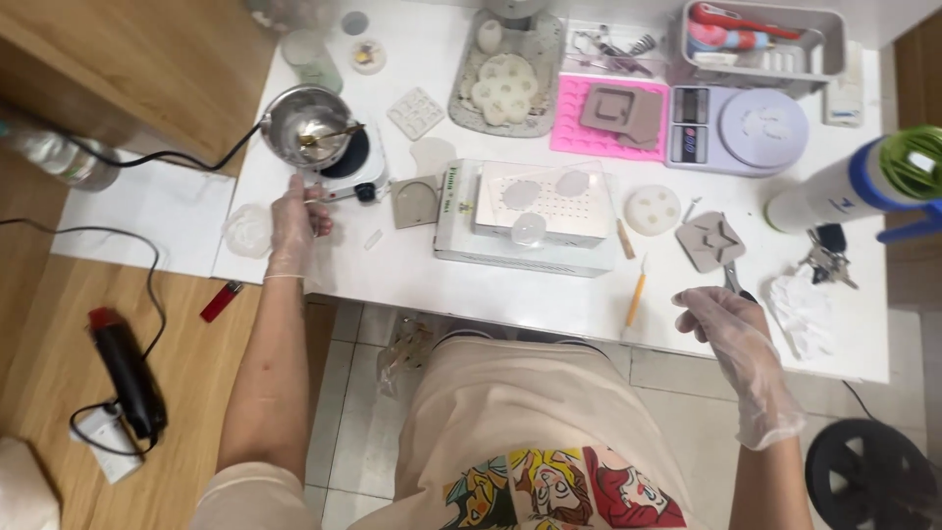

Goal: Threading and positioning a wick through a silicone candle mold using a small poker tool.

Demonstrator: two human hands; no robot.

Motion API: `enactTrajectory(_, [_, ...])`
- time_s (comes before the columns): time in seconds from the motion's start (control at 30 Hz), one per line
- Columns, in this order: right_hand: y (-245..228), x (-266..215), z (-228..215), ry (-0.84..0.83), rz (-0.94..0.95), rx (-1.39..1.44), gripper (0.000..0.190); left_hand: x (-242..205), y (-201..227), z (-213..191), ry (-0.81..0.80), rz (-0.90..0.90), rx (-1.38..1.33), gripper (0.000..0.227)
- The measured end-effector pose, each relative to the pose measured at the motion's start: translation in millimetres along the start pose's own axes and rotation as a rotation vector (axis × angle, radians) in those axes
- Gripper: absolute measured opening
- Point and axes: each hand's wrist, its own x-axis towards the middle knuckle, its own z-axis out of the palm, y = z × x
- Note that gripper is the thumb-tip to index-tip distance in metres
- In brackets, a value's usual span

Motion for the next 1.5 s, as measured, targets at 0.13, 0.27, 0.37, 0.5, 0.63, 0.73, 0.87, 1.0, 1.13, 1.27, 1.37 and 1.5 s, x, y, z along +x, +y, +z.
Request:
enactTrajectory(0.13, [-11.2,-9.6,6.9,0.045,0.130,-0.166,0.033,-2.1,-0.9,-2.4,0.049,0.019,0.007,0.048])
enactTrajectory(0.27, [-11.6,-14.1,23.7,0.018,0.249,-0.228,0.036,-24.1,11.8,-7.5,0.141,0.064,0.038,0.045])
enactTrajectory(0.37, [13.5,6.0,38.1,-0.004,0.292,-0.242,0.035,-43.7,24.8,-13.0,0.280,0.091,0.091,0.038])
enactTrajectory(0.5, [5.8,11.3,55.2,0.050,0.333,-0.360,0.027,-80.3,19.6,-28.8,0.503,0.392,0.086,0.032])
enactTrajectory(0.63, [22.9,30.6,56.8,0.104,0.261,-0.454,0.024,-180.3,25.9,13.0,0.471,0.549,0.103,0.034])
enactTrajectory(0.73, [-1.0,34.5,63.8,0.096,0.216,-0.554,0.030,-234.8,29.5,56.3,0.372,0.618,0.182,0.041])
enactTrajectory(0.87, [-5.8,62.7,77.5,0.120,0.101,-0.544,0.029,-237.0,6.4,95.8,0.110,0.773,0.540,0.068])
enactTrajectory(1.0, [-2.4,103.9,93.0,0.133,-0.219,-0.698,0.028,-222.5,8.1,136.0,-0.130,0.874,0.896,0.101])
enactTrajectory(1.13, [25.7,141.7,111.4,0.103,-0.301,-0.856,0.023,-211.1,38.5,188.5,-0.289,0.884,1.037,0.117])
enactTrajectory(1.27, [11.7,125.9,113.5,0.098,-0.274,-0.780,0.018,-202.6,67.6,231.7,-0.479,0.733,1.118,0.129])
enactTrajectory(1.37, [-14.7,97.2,99.1,0.063,-0.153,-0.643,0.022,-195.1,75.3,257.6,-0.566,0.659,1.230,0.131])
enactTrajectory(1.5, [-42.0,54.6,73.8,-0.006,0.004,-0.307,0.050,-191.0,85.6,268.7,-0.626,0.605,1.372,0.135])
